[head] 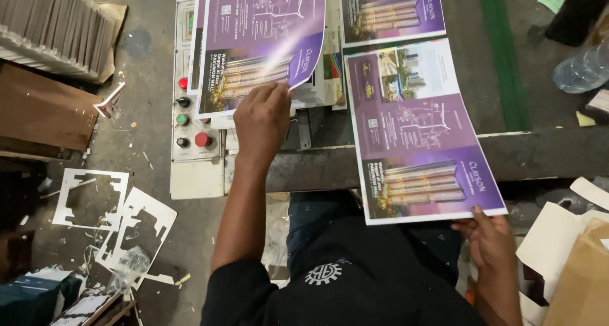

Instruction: Stacking and aligning printed marketing brochures on a machine surface.

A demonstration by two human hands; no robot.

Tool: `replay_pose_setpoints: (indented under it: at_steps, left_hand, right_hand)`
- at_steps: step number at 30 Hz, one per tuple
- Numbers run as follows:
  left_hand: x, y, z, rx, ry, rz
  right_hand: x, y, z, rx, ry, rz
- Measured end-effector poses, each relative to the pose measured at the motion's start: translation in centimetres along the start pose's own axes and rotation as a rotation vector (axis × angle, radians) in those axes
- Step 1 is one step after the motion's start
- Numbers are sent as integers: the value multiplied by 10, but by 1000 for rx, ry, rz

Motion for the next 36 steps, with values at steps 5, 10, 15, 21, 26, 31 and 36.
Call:
replay_pose_setpoints:
  at_steps: [5,10,15,21,26,31,36]
  left_hand:
    - [-1,6,11,-74,16,58]
    - [-4,8,14,-105,26,64]
    - [-4,9,16,-110,41,70]
    - [1,9,16,-110,58,69]
    - [-9,15,12,-125,75,87]
    - [-8,12,16,-122,67,86]
    - [-4,15,17,-122,63,79]
  right_hand:
    - [44,-9,-19,-40,39,211]
    - [65,-17,-56,-64,-14,247]
    - [79,-25,-99,-79,-83,268]
    - [101,-40,-141,-55,-96,274]
    - [105,-43,-142,-62,-89,303]
    - [108,-40,-141,-89,-61,334]
    - [140,-55,-176,-220,-39,483]
Point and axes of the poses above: each hand's wrist, its own z-axis away from the middle knuckle, its own x-axis out of the palm, y = z × x, the point moved 1 cm from there along -z, towards the middle knuckle, and after that the axes turned 4 degrees about x, right-handed, at the moved point
